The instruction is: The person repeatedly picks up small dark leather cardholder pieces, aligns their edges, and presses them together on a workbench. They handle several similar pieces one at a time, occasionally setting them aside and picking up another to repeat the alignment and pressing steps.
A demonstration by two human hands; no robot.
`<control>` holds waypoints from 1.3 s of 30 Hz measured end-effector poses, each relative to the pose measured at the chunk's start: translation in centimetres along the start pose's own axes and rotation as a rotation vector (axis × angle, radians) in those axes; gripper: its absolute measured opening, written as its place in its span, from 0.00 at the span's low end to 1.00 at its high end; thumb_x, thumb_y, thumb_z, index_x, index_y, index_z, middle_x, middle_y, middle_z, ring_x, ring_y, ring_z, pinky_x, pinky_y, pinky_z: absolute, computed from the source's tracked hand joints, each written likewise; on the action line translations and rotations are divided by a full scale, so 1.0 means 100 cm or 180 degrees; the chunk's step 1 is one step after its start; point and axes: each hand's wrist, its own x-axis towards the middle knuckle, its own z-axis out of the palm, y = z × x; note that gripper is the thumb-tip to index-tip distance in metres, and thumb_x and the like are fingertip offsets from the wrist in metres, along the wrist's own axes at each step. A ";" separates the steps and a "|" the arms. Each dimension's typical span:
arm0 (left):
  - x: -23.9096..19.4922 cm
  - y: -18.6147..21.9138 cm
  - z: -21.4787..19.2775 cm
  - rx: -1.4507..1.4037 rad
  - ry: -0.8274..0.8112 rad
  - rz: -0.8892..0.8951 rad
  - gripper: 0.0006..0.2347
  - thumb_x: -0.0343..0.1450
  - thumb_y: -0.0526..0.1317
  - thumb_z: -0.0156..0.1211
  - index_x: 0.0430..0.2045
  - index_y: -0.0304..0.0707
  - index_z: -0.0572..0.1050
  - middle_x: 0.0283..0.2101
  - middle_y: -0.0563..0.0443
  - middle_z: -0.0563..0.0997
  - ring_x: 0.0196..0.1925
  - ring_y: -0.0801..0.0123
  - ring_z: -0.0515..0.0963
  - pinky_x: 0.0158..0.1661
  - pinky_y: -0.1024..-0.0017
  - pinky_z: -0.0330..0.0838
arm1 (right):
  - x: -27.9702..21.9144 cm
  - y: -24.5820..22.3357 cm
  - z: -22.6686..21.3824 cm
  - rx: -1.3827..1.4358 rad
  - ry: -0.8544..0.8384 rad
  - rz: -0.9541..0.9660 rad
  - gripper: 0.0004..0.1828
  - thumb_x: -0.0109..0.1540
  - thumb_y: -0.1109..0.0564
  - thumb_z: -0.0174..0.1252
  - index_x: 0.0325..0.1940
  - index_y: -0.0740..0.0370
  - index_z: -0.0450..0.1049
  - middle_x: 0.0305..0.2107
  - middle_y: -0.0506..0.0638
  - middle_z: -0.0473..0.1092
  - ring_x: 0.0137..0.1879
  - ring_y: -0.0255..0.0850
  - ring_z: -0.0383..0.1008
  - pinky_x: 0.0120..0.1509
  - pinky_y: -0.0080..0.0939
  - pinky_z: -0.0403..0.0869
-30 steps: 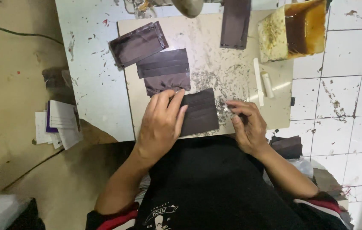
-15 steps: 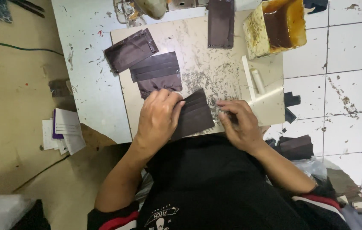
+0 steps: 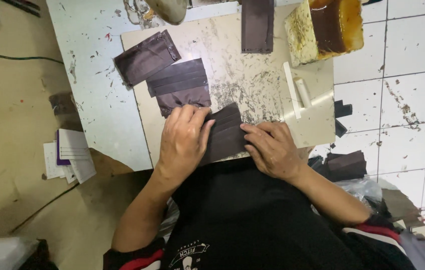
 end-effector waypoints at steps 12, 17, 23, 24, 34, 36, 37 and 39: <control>0.003 -0.004 0.003 -0.0082 0.0090 0.0074 0.07 0.72 0.37 0.65 0.41 0.37 0.80 0.35 0.47 0.76 0.36 0.51 0.78 0.38 0.59 0.72 | -0.003 0.004 0.004 -0.0063 0.0018 -0.0025 0.12 0.70 0.51 0.53 0.46 0.58 0.78 0.49 0.50 0.79 0.49 0.49 0.75 0.52 0.49 0.70; 0.005 -0.007 0.006 -0.0218 0.0094 0.0136 0.07 0.71 0.36 0.65 0.40 0.36 0.80 0.33 0.47 0.76 0.35 0.50 0.78 0.37 0.59 0.72 | -0.004 0.003 0.004 -0.0161 -0.0048 -0.0051 0.12 0.70 0.50 0.53 0.46 0.57 0.78 0.50 0.49 0.79 0.49 0.49 0.75 0.53 0.49 0.69; 0.000 0.017 -0.006 -0.0198 0.0518 0.0482 0.02 0.71 0.32 0.64 0.35 0.37 0.80 0.30 0.48 0.74 0.31 0.52 0.77 0.35 0.62 0.72 | -0.016 0.012 0.000 0.0692 0.0077 0.0526 0.07 0.69 0.57 0.53 0.46 0.62 0.74 0.51 0.55 0.79 0.51 0.54 0.76 0.53 0.53 0.72; -0.001 0.028 -0.014 -0.0019 0.0830 0.0693 0.01 0.72 0.30 0.63 0.34 0.36 0.79 0.30 0.48 0.73 0.30 0.53 0.76 0.33 0.64 0.71 | -0.021 0.016 0.000 0.1038 0.0216 0.0801 0.06 0.69 0.61 0.52 0.46 0.65 0.73 0.51 0.59 0.78 0.51 0.58 0.77 0.53 0.55 0.74; -0.071 0.049 0.030 0.0798 0.1094 0.1044 0.07 0.74 0.32 0.56 0.39 0.34 0.82 0.37 0.41 0.80 0.41 0.52 0.82 0.44 0.58 0.76 | -0.002 0.009 -0.014 0.1673 0.0331 0.1065 0.08 0.72 0.64 0.46 0.50 0.73 0.68 0.53 0.68 0.73 0.57 0.61 0.76 0.57 0.55 0.75; -0.080 0.045 0.044 0.0607 0.0999 0.0910 0.11 0.74 0.36 0.63 0.48 0.30 0.80 0.47 0.36 0.81 0.50 0.48 0.83 0.52 0.56 0.75 | -0.006 0.013 -0.006 0.1002 0.0038 0.0695 0.09 0.68 0.65 0.54 0.52 0.70 0.74 0.53 0.63 0.76 0.57 0.63 0.76 0.61 0.58 0.73; -0.076 0.047 0.041 0.0611 0.1004 0.0875 0.11 0.74 0.36 0.63 0.48 0.30 0.80 0.47 0.36 0.81 0.50 0.48 0.83 0.52 0.56 0.75 | 0.000 0.008 -0.005 0.1019 0.0010 0.0682 0.09 0.68 0.65 0.54 0.52 0.70 0.74 0.53 0.63 0.76 0.57 0.63 0.76 0.61 0.58 0.73; -0.068 0.049 0.033 0.0406 0.0919 0.0814 0.14 0.77 0.37 0.58 0.54 0.26 0.76 0.57 0.31 0.79 0.61 0.44 0.78 0.61 0.55 0.70 | 0.015 -0.003 -0.003 0.0401 -0.0159 0.0135 0.12 0.67 0.62 0.58 0.54 0.67 0.77 0.53 0.58 0.77 0.59 0.57 0.77 0.63 0.55 0.72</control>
